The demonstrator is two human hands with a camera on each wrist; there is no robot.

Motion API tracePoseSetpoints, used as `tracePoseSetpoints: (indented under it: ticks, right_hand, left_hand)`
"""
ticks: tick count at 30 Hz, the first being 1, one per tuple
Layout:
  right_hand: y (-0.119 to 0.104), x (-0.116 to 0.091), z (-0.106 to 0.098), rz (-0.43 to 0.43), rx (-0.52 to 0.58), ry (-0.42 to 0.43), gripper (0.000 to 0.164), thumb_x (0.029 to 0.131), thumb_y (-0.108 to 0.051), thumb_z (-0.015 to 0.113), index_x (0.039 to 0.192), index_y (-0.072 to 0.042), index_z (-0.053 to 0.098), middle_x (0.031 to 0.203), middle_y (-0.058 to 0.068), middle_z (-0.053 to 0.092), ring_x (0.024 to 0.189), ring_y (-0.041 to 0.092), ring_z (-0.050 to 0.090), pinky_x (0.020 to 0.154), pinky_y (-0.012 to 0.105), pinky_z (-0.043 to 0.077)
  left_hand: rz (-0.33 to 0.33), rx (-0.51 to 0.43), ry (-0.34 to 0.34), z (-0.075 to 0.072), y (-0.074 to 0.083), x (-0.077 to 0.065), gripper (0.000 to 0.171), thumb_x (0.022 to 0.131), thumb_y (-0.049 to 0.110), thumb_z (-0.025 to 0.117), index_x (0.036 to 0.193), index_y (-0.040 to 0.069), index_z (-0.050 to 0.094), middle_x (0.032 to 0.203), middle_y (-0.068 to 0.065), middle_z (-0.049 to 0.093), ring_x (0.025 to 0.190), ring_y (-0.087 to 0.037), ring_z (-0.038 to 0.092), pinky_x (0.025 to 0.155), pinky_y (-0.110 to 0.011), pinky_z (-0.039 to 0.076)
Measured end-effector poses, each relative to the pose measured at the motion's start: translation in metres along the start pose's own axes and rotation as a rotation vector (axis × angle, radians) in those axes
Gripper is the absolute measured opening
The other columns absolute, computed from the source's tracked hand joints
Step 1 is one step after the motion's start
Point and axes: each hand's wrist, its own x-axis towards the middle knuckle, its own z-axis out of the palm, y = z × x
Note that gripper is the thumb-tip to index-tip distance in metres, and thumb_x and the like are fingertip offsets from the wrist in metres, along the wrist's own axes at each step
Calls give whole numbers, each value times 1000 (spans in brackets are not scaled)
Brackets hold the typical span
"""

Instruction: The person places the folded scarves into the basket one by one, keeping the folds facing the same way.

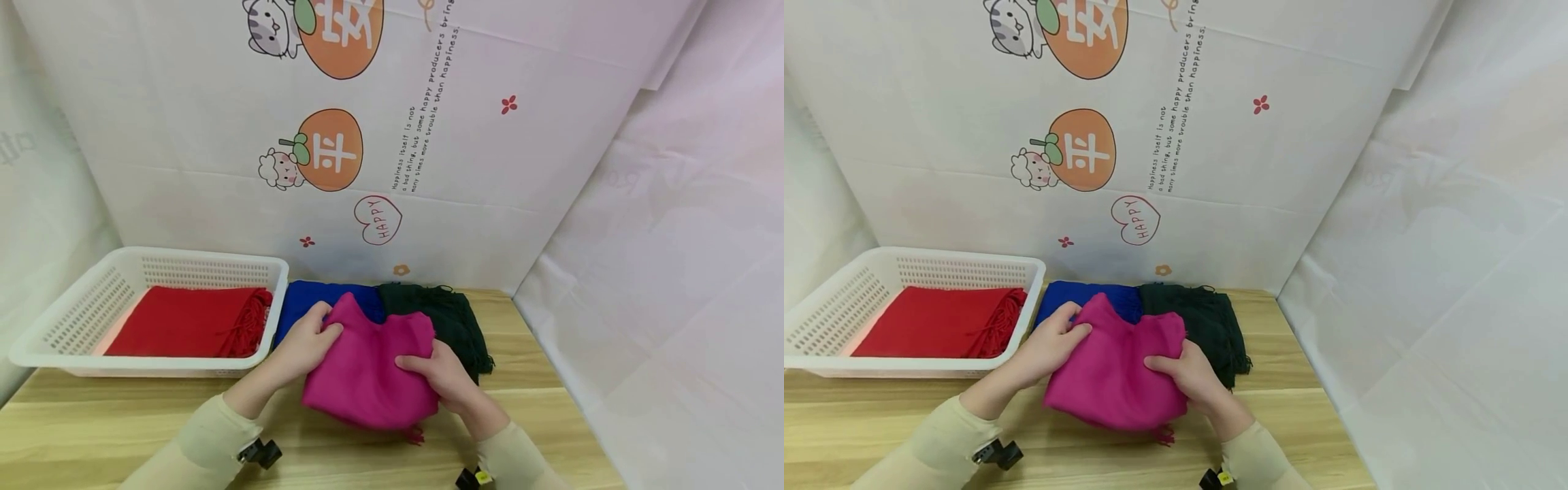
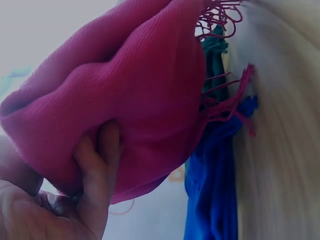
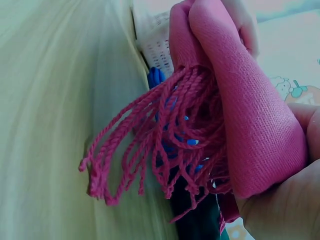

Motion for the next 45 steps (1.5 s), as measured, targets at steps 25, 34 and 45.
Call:
tracePoseSetpoints:
  ticks: [25,34,45]
  right_hand:
    - [-37,44,68,-87,134,-2,60,86,-37,83,131,-9,55,121,12,67,104,29,70,83,44,60]
    - [-39,58,91,-91,205,-2,55,87,-34,83,128,-9,57,119,11,69,102,29,71,83,43,60]
    - [-49,73,116,-106,256,11,51,89,-33,81,127,-10,56,115,11,70,97,27,72,80,43,60]
  left_hand:
    - [-112,-47,52,-96,-9,-6,36,105,38,56,122,8,50,98,-17,63,72,-29,65,65,-41,56]
    - [-136,-85,66,-121,-16,-9,42,105,39,54,132,8,48,99,-16,64,76,-28,66,65,-41,57]
    - [-115,-11,150,-148,-24,-9,44,106,41,50,134,7,48,99,-15,63,74,-25,64,64,-38,55]
